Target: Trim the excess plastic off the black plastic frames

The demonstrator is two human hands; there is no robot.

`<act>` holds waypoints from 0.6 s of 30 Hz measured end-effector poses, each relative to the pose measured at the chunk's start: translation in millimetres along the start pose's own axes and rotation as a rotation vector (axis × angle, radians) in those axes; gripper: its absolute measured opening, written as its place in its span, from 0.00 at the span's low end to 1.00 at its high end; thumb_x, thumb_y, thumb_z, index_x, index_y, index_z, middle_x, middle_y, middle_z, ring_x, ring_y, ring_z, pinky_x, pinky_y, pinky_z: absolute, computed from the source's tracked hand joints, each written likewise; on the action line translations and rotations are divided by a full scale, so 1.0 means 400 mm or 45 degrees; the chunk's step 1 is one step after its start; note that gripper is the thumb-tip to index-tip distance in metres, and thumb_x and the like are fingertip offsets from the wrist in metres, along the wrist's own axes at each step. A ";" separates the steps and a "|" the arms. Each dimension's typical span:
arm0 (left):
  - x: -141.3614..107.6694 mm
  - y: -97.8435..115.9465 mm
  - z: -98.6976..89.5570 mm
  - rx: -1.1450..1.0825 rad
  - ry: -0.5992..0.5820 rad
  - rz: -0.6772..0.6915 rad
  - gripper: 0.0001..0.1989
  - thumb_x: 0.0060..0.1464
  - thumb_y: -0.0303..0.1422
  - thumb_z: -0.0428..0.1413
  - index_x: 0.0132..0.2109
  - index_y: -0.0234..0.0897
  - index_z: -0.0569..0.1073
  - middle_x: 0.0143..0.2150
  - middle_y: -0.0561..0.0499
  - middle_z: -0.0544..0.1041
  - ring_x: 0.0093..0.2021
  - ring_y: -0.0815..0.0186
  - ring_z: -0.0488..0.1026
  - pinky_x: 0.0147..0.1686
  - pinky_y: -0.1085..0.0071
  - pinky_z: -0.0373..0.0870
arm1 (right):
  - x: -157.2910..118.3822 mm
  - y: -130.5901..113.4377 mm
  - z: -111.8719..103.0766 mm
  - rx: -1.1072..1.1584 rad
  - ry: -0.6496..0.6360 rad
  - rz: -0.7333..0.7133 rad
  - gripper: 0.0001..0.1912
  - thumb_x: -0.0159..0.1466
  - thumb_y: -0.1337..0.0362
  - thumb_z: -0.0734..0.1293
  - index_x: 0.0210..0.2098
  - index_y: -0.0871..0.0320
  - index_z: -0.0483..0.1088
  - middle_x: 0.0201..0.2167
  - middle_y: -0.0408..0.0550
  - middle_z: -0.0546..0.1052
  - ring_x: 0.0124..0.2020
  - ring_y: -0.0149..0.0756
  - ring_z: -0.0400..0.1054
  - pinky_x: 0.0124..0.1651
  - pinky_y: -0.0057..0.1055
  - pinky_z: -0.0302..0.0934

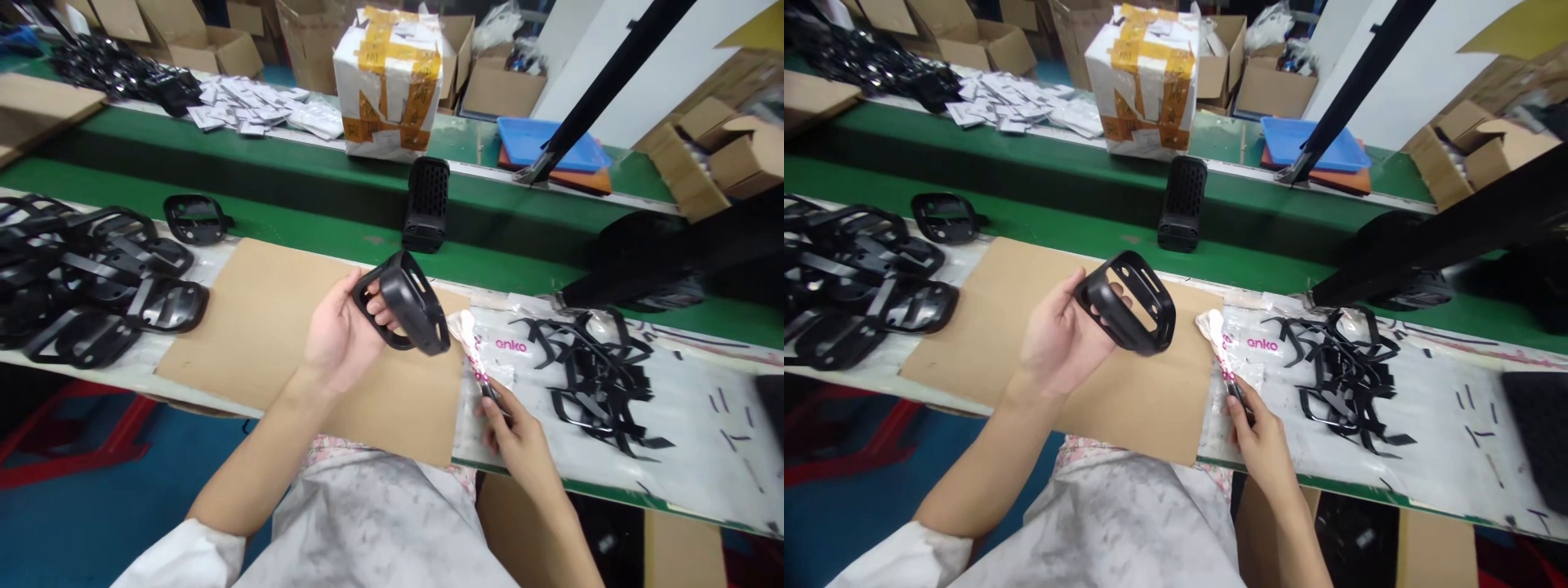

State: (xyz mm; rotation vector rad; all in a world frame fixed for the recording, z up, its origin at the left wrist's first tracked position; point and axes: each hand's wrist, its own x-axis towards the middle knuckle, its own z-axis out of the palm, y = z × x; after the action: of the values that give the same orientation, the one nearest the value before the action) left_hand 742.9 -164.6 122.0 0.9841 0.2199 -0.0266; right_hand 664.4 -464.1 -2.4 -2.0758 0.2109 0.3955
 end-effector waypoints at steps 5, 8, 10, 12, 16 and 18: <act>-0.014 0.005 0.016 -0.253 -0.004 -0.080 0.20 0.68 0.46 0.51 0.30 0.40 0.64 0.26 0.54 0.59 0.26 0.67 0.63 0.30 0.67 0.69 | 0.005 0.011 -0.001 0.003 0.008 0.034 0.38 0.69 0.42 0.64 0.69 0.59 0.64 0.29 0.47 0.79 0.19 0.36 0.65 0.22 0.32 0.62; -0.017 0.008 0.019 -0.377 0.011 -0.126 0.20 0.68 0.47 0.51 0.30 0.40 0.64 0.28 0.54 0.60 0.26 0.68 0.62 0.31 0.68 0.68 | 0.006 0.011 -0.008 -0.051 0.008 0.031 0.38 0.69 0.42 0.64 0.69 0.60 0.64 0.25 0.44 0.78 0.18 0.37 0.65 0.21 0.32 0.61; -0.018 0.008 0.016 -0.415 0.023 -0.152 0.20 0.67 0.47 0.52 0.30 0.40 0.64 0.28 0.53 0.60 0.27 0.68 0.62 0.30 0.68 0.67 | 0.012 0.009 -0.014 -0.147 0.064 -0.044 0.36 0.68 0.42 0.64 0.66 0.61 0.68 0.27 0.46 0.79 0.19 0.38 0.67 0.23 0.34 0.63; -0.021 0.004 0.003 -0.434 0.023 -0.151 0.20 0.66 0.47 0.54 0.30 0.39 0.64 0.28 0.53 0.59 0.27 0.68 0.61 0.30 0.69 0.67 | 0.025 0.009 -0.022 -0.294 0.169 -0.195 0.32 0.67 0.42 0.65 0.59 0.61 0.74 0.34 0.51 0.80 0.25 0.41 0.71 0.30 0.36 0.68; -0.038 -0.024 -0.061 -0.469 0.021 -0.084 0.16 0.61 0.41 0.59 0.31 0.38 0.66 0.29 0.54 0.60 0.29 0.69 0.61 0.32 0.70 0.66 | 0.059 0.028 -0.036 -0.467 0.299 -0.410 0.29 0.65 0.40 0.65 0.49 0.58 0.79 0.43 0.56 0.79 0.31 0.46 0.74 0.39 0.42 0.71; -0.049 -0.043 -0.112 -0.433 0.074 -0.019 0.14 0.59 0.39 0.61 0.31 0.38 0.66 0.28 0.54 0.62 0.29 0.69 0.61 0.33 0.70 0.64 | 0.078 0.046 -0.037 -0.473 0.309 -0.409 0.29 0.64 0.39 0.65 0.52 0.53 0.79 0.46 0.57 0.79 0.32 0.48 0.75 0.39 0.46 0.72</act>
State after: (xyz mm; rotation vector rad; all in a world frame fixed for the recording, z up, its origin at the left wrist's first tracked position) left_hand 713.9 -138.5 87.9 0.6448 0.2748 0.0255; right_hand 690.7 -486.1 -21.5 -2.4728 -0.0611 -0.0191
